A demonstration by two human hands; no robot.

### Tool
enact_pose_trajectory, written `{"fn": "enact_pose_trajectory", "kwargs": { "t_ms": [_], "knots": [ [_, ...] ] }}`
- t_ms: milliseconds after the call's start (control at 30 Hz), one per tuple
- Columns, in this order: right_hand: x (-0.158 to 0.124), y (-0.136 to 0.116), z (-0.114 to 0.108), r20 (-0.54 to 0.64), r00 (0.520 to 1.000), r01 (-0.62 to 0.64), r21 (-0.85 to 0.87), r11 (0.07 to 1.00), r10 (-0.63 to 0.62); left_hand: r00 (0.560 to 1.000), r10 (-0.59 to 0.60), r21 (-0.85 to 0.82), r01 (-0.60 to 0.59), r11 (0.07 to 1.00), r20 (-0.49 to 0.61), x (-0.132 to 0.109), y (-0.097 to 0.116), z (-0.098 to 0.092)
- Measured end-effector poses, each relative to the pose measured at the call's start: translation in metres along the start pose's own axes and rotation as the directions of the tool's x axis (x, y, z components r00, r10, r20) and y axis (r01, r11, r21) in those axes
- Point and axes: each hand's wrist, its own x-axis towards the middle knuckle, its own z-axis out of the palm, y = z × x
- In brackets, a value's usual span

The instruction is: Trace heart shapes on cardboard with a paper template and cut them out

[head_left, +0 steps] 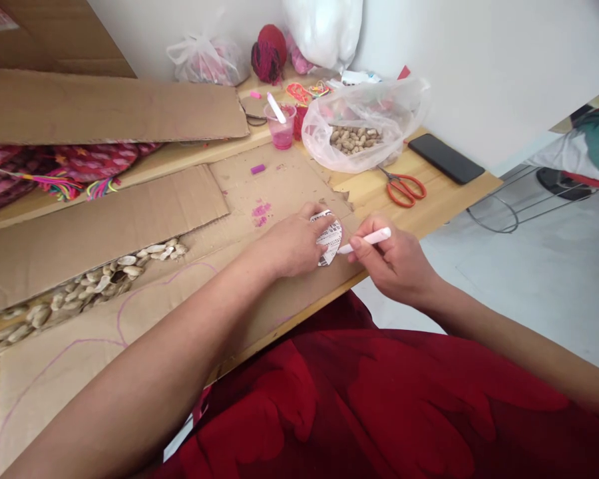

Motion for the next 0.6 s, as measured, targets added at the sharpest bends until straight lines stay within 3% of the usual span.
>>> {"fn": "enact_pose_trajectory", "kwargs": {
  "t_ms": [100,300,500,600],
  "knots": [
    [-0.001,-0.001,0.0,0.012,1.0,-0.001,0.006,1.0,0.001,1.0,-0.004,0.004,0.004,1.0,0.007,0.0,0.0,0.0],
    [0.013,0.012,-0.002,-0.108,0.993,-0.046,-0.006,0.999,0.045,1.0,-0.004,0.004,0.004,1.0,0.024,0.0,0.001,-0.003],
    [-0.007,-0.007,0.002,-0.001,1.0,0.005,-0.02,1.0,-0.005,0.999,-0.023,0.012,0.023,1.0,0.03,0.001,0.003,-0.005],
    [-0.007,-0.005,0.002,0.006,1.0,0.012,0.004,1.0,-0.012,0.999,-0.017,0.004,0.017,1.0,0.034,0.0,0.003,-0.005]
  ]
}}
